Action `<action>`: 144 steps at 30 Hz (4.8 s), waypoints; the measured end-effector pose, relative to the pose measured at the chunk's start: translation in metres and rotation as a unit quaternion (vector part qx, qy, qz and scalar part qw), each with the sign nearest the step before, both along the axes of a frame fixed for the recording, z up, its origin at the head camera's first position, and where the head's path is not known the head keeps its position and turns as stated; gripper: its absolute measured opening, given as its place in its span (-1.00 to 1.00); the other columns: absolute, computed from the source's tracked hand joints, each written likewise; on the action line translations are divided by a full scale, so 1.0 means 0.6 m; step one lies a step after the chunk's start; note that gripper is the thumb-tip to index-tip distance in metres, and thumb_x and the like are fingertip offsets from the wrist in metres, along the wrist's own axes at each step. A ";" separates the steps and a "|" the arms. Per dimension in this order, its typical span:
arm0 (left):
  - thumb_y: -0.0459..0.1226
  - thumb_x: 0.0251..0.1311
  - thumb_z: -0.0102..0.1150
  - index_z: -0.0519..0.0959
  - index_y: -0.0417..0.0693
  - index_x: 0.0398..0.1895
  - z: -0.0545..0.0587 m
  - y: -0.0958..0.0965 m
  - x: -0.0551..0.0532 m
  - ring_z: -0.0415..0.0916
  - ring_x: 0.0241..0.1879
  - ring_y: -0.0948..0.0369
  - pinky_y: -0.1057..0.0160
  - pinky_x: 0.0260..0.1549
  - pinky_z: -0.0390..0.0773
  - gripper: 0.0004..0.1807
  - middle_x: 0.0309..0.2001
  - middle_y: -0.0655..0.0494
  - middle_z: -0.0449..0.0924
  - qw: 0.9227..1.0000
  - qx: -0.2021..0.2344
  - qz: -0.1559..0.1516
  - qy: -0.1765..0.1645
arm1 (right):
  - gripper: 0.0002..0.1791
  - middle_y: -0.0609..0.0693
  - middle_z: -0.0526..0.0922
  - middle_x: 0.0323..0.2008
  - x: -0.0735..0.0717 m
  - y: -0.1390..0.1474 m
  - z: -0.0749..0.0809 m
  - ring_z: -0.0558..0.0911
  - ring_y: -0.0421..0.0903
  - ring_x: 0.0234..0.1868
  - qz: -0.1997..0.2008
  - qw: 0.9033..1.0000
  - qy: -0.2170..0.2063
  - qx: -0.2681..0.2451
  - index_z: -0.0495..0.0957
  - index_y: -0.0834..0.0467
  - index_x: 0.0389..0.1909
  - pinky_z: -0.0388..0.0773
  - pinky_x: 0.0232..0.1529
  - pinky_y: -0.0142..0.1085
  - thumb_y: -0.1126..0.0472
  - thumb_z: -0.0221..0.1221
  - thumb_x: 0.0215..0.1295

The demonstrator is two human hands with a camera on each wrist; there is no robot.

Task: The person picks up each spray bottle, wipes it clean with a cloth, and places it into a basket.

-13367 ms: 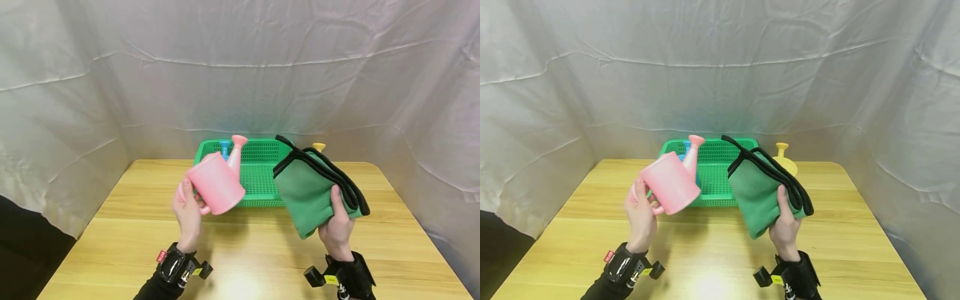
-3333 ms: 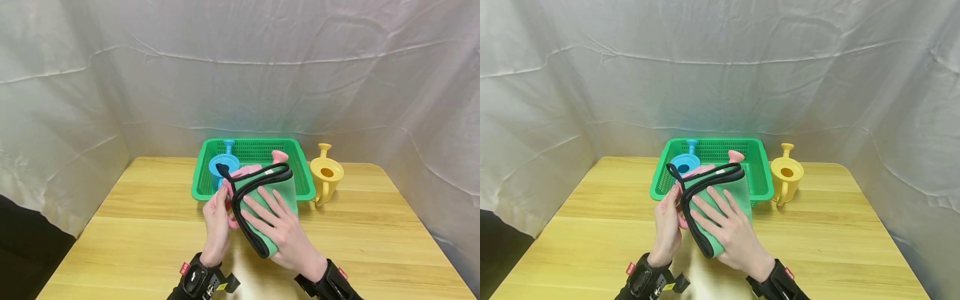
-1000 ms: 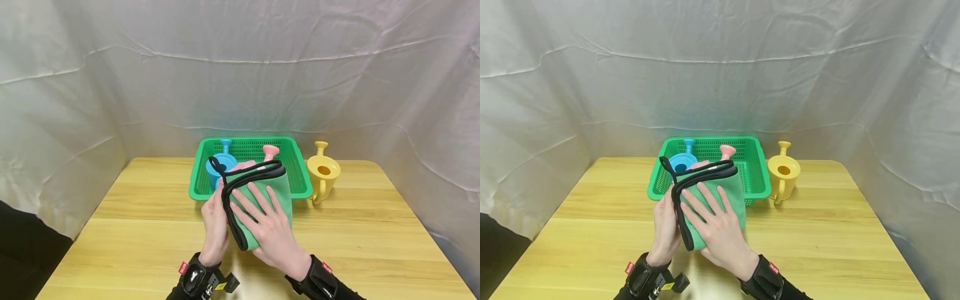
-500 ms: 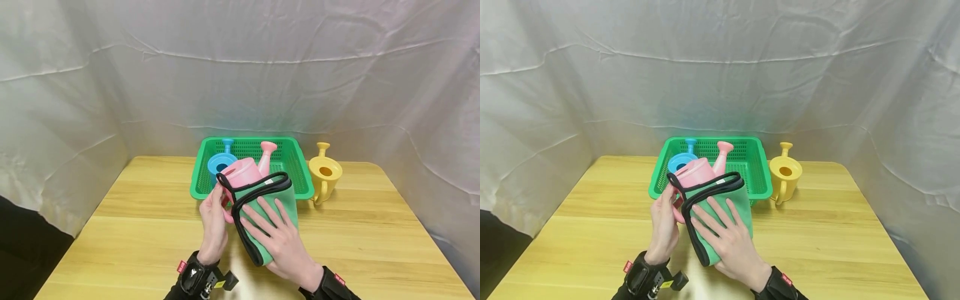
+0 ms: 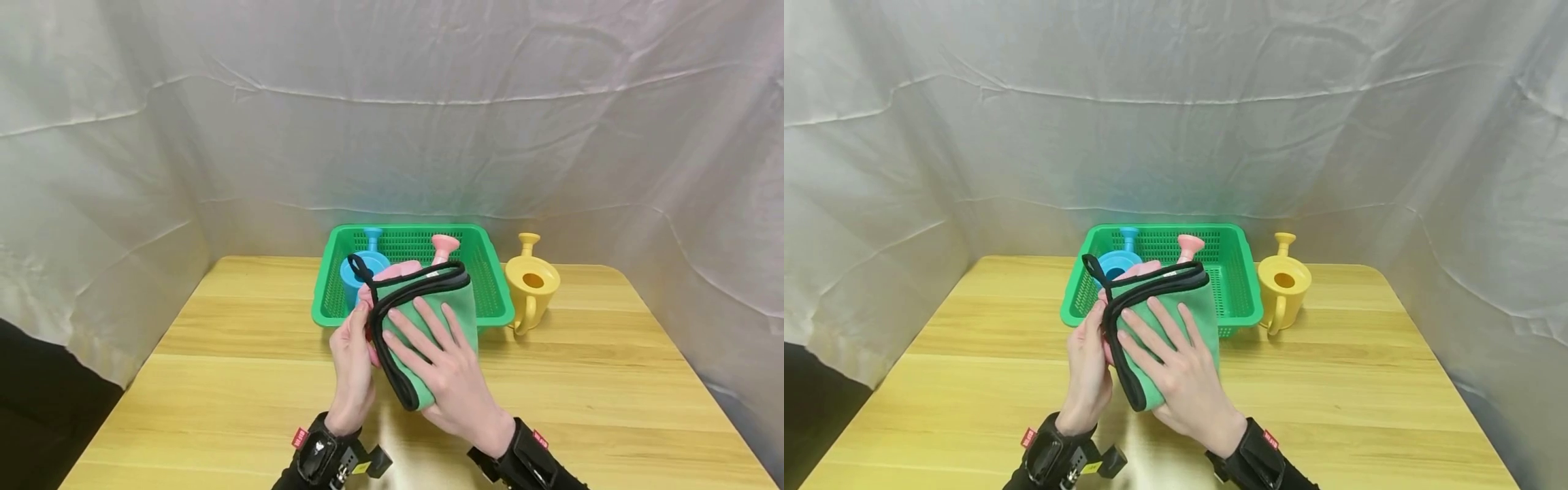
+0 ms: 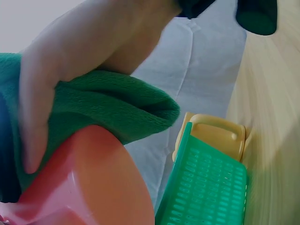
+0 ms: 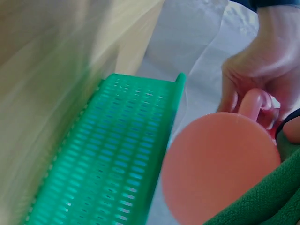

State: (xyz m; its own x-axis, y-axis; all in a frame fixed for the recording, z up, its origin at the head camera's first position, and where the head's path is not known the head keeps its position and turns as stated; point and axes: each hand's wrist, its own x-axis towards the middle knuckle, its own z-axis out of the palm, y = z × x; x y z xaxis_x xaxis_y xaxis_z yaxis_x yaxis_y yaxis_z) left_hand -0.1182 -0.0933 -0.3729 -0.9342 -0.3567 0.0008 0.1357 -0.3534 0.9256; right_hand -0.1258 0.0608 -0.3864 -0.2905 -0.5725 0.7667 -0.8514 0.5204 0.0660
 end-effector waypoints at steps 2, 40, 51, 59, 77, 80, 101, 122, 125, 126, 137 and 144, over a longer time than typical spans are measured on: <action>-0.01 0.51 -0.01 0.57 0.07 -0.48 0.001 -0.003 0.000 0.37 -0.71 0.36 0.46 -0.72 0.29 -0.61 -0.59 0.28 0.50 1.000 0.014 0.000 -0.003 | -0.52 0.08 0.45 0.42 0.001 0.004 -0.006 0.24 0.22 0.53 0.011 1.000 0.005 -0.005 0.53 0.11 0.30 -0.01 0.57 0.12 0.06 -0.10 0.49; -0.04 0.50 -0.01 0.65 0.05 -0.34 0.008 -0.011 -0.001 0.55 -0.35 0.28 0.38 -0.47 0.57 -0.67 -0.39 0.22 0.63 0.999 0.043 0.000 -0.009 | -0.57 0.16 0.42 0.43 -0.008 0.040 -0.027 0.19 0.21 0.57 0.138 0.988 0.002 -0.068 0.60 0.25 0.18 0.00 0.60 0.06 0.10 -0.06 0.55; -0.05 0.50 -0.01 0.59 0.03 -0.47 0.008 -0.008 0.000 0.60 -0.31 0.24 0.37 -0.40 0.58 -0.62 -0.36 0.21 0.65 1.000 0.003 -0.002 -0.014 | -0.58 0.18 0.42 0.43 -0.014 0.048 -0.033 0.18 0.22 0.57 0.166 0.981 -0.013 -0.100 0.60 0.28 0.17 -0.02 0.61 0.03 0.10 -0.02 0.54; -0.03 0.51 -0.02 0.54 -0.02 -0.48 0.006 0.001 0.003 0.53 -0.40 0.29 0.41 -0.41 0.59 -0.59 -0.44 0.18 0.61 1.000 -0.010 -0.027 -0.004 | -0.57 0.17 0.40 0.44 -0.023 0.040 0.001 0.16 0.21 0.58 0.167 0.977 -0.034 -0.129 0.55 0.25 0.24 0.00 0.61 0.01 0.11 -0.01 0.55; -0.06 0.50 0.00 0.52 0.00 -0.50 0.010 0.002 0.002 0.52 -0.36 0.28 0.44 -0.58 0.44 -0.62 -0.40 0.16 0.57 1.000 0.009 -0.023 -0.013 | -0.55 0.25 0.34 0.46 -0.002 0.070 -0.033 0.11 0.20 0.60 0.212 0.962 -0.083 -0.152 0.51 0.36 0.25 0.01 0.62 -0.11 0.13 -0.06 0.58; -0.08 0.50 0.00 0.55 0.00 -0.49 0.007 0.006 0.002 0.54 -0.33 0.29 0.40 -0.43 0.55 -0.64 -0.39 0.19 0.60 0.999 -0.002 -0.032 -0.021 | -0.55 0.23 0.34 0.47 -0.007 0.064 -0.023 0.11 0.20 0.60 0.208 0.959 -0.096 -0.168 0.50 0.33 0.27 0.01 0.62 -0.09 0.12 -0.05 0.58; -0.07 0.51 -0.01 0.54 -0.03 -0.46 0.013 0.005 0.008 0.48 -0.42 0.27 0.48 -0.71 0.35 -0.63 -0.42 0.13 0.53 1.000 0.012 -0.021 0.014 | -0.45 0.26 0.29 0.48 0.010 0.070 -0.038 0.09 0.21 0.60 0.213 0.952 -0.112 -0.188 0.46 0.38 0.29 0.01 0.62 -0.13 0.03 -0.15 0.62; -0.06 0.52 -0.03 0.56 0.00 -0.43 0.016 0.002 0.007 0.51 -0.42 0.28 0.46 -0.70 0.39 -0.64 -0.44 0.17 0.55 0.999 0.024 -0.021 0.016 | -0.53 0.24 0.32 0.47 0.013 0.056 -0.031 0.11 0.19 0.60 0.208 0.955 -0.100 -0.189 0.49 0.35 0.28 0.01 0.62 -0.11 0.11 -0.09 0.60; -0.08 0.52 -0.04 0.53 0.00 -0.47 0.017 0.000 0.007 0.48 -0.46 0.29 0.46 -0.72 0.36 -0.63 -0.48 0.18 0.50 0.999 0.026 -0.021 0.026 | -0.47 0.27 0.32 0.47 0.019 0.064 -0.039 0.10 0.22 0.60 0.209 0.955 -0.103 -0.185 0.48 0.37 0.27 0.01 0.62 -0.13 0.05 -0.17 0.63; -0.08 0.52 -0.04 0.53 0.01 -0.47 0.017 -0.001 0.006 0.48 -0.46 0.30 0.47 -0.72 0.36 -0.63 -0.47 0.18 0.50 0.999 0.024 -0.021 0.026 | -0.44 0.28 0.31 0.47 0.020 0.064 -0.040 0.10 0.22 0.60 0.209 0.954 -0.103 -0.187 0.47 0.38 0.28 0.01 0.62 -0.13 0.03 -0.19 0.63; -0.10 0.49 0.01 0.28 -0.14 -0.62 0.009 0.009 0.009 0.51 -0.42 0.29 0.47 -0.66 0.38 -0.51 -0.51 0.15 0.38 0.998 -0.034 -0.043 0.016 | -0.56 0.22 0.31 0.48 0.009 0.050 -0.018 0.13 0.20 0.59 0.192 0.948 -0.111 -0.227 0.48 0.35 0.29 0.04 0.61 -0.10 0.18 -0.07 0.59; -0.08 0.54 -0.07 0.38 -0.13 -0.50 0.010 0.008 0.009 0.55 -0.29 0.25 0.46 -0.60 0.48 -0.58 -0.31 0.15 0.53 0.997 -0.061 -0.038 0.030 | -0.56 0.25 0.28 0.49 0.005 0.050 -0.008 0.13 0.18 0.60 0.219 0.940 -0.109 -0.239 0.44 0.39 0.30 0.05 0.61 -0.11 0.21 -0.06 0.59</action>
